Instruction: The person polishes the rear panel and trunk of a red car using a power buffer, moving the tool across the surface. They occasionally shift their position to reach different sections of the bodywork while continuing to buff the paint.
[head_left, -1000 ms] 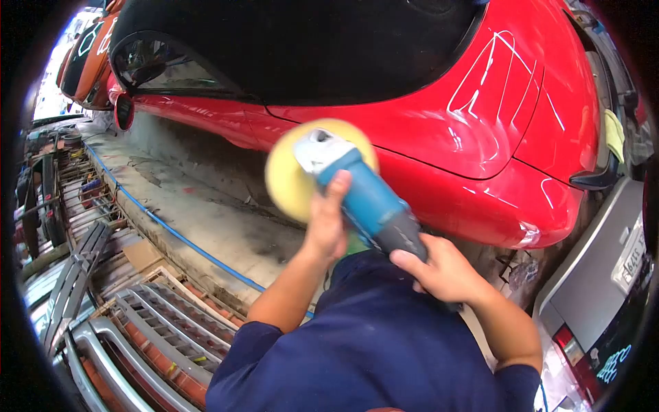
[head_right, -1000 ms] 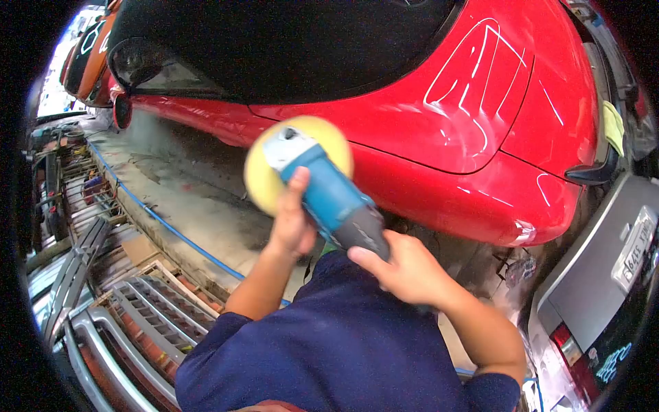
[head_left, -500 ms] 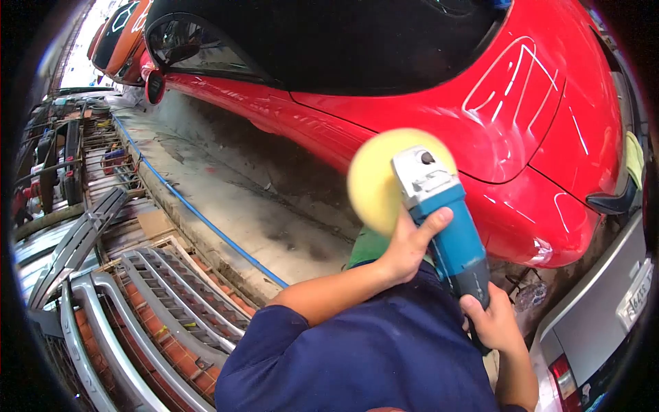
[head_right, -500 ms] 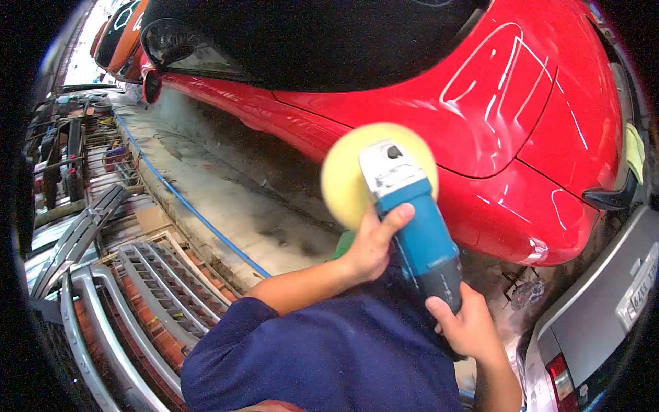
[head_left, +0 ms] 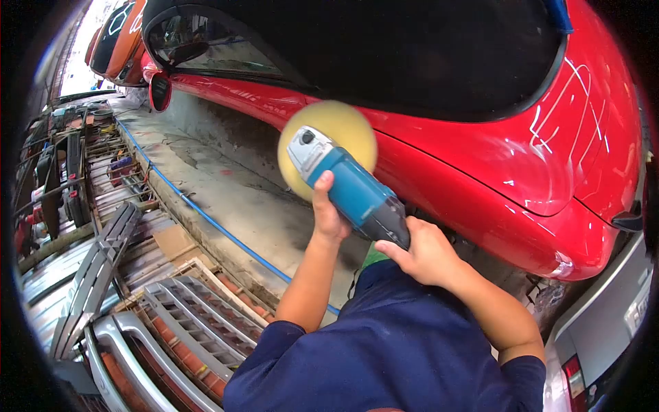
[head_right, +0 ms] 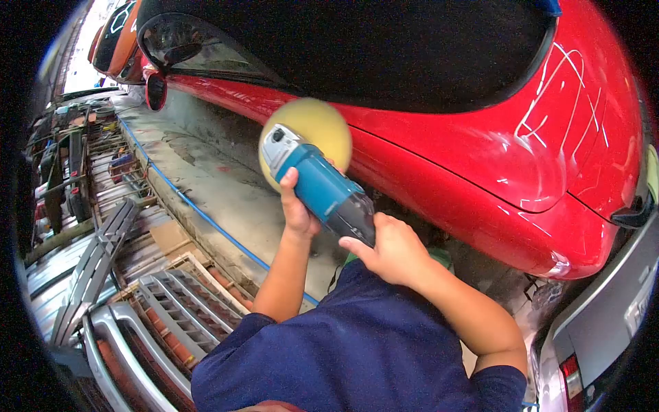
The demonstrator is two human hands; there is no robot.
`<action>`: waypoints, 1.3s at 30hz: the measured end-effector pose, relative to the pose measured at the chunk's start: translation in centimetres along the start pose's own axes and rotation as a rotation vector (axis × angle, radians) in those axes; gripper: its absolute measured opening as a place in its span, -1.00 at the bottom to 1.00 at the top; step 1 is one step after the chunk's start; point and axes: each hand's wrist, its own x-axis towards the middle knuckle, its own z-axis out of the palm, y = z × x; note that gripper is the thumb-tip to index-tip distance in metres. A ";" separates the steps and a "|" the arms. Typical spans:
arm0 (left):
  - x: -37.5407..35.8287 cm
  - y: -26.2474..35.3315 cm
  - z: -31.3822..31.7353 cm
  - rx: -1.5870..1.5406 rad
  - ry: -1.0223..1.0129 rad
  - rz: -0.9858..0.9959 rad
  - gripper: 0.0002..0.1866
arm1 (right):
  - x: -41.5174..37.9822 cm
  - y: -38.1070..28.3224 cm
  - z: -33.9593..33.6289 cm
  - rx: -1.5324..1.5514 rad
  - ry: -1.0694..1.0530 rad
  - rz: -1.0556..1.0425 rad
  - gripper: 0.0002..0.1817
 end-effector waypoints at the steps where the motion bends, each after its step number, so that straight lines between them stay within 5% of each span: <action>1: 0.7 0.9 -0.8 -0.011 -0.024 0.006 -0.15 | 1.2 -0.5 0.8 -0.012 0.011 -0.007 -0.11; 7: 1.7 2.9 -3.5 -0.058 0.124 0.052 -0.21 | 5.6 -3.4 0.3 -0.021 -0.192 0.060 -0.07; 21: 3.1 4.5 -4.6 -0.038 -0.045 0.054 -0.13 | 5.5 -4.8 2.6 -0.054 -0.033 0.062 -0.11; 26: 2.8 3.3 -5.3 -0.044 0.078 0.116 -0.15 | 6.0 -4.7 1.7 -0.077 -0.074 0.040 -0.12; 39: 1.8 3.7 -2.6 -0.055 -0.027 0.058 -0.14 | 3.8 -4.3 1.7 -0.076 -0.005 0.059 -0.11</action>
